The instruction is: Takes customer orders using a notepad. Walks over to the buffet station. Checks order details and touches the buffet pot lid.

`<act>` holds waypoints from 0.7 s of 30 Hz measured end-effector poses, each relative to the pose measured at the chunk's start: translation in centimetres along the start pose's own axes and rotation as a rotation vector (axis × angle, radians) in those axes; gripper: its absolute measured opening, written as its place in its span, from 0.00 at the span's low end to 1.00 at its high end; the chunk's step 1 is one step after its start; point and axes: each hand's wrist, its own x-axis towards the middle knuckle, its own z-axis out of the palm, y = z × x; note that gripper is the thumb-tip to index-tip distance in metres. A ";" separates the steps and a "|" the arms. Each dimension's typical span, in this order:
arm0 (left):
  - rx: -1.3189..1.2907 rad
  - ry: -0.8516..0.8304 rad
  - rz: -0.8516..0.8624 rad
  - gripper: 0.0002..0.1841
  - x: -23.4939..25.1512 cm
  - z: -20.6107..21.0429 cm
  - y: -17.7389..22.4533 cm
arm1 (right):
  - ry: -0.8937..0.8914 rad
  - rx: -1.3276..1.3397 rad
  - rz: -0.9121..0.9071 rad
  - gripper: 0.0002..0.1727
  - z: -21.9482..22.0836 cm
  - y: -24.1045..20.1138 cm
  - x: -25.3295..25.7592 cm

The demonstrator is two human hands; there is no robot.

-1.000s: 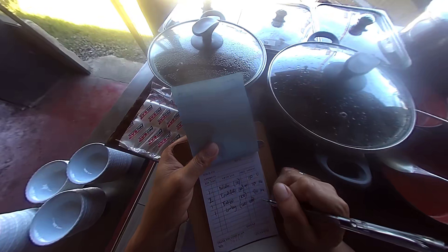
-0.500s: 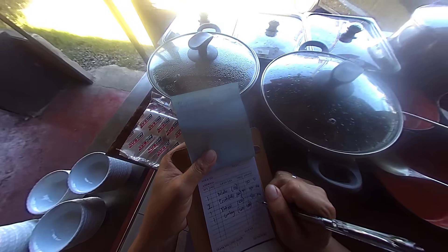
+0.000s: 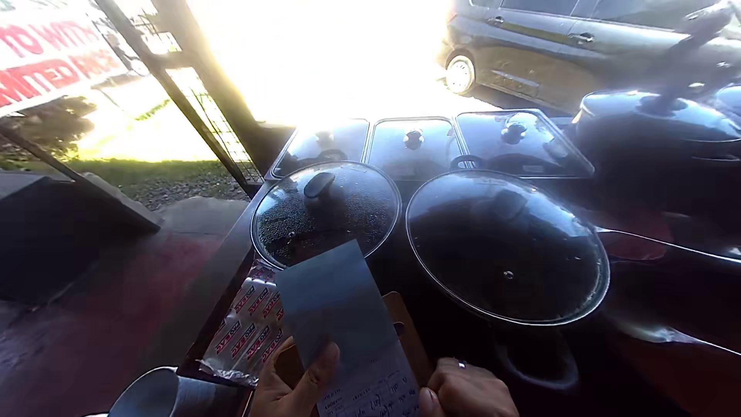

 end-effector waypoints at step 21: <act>0.087 0.069 -0.018 0.08 0.8 0.5 0.5 | 0.054 0.043 -0.004 0.19 0.3 0.3 0.8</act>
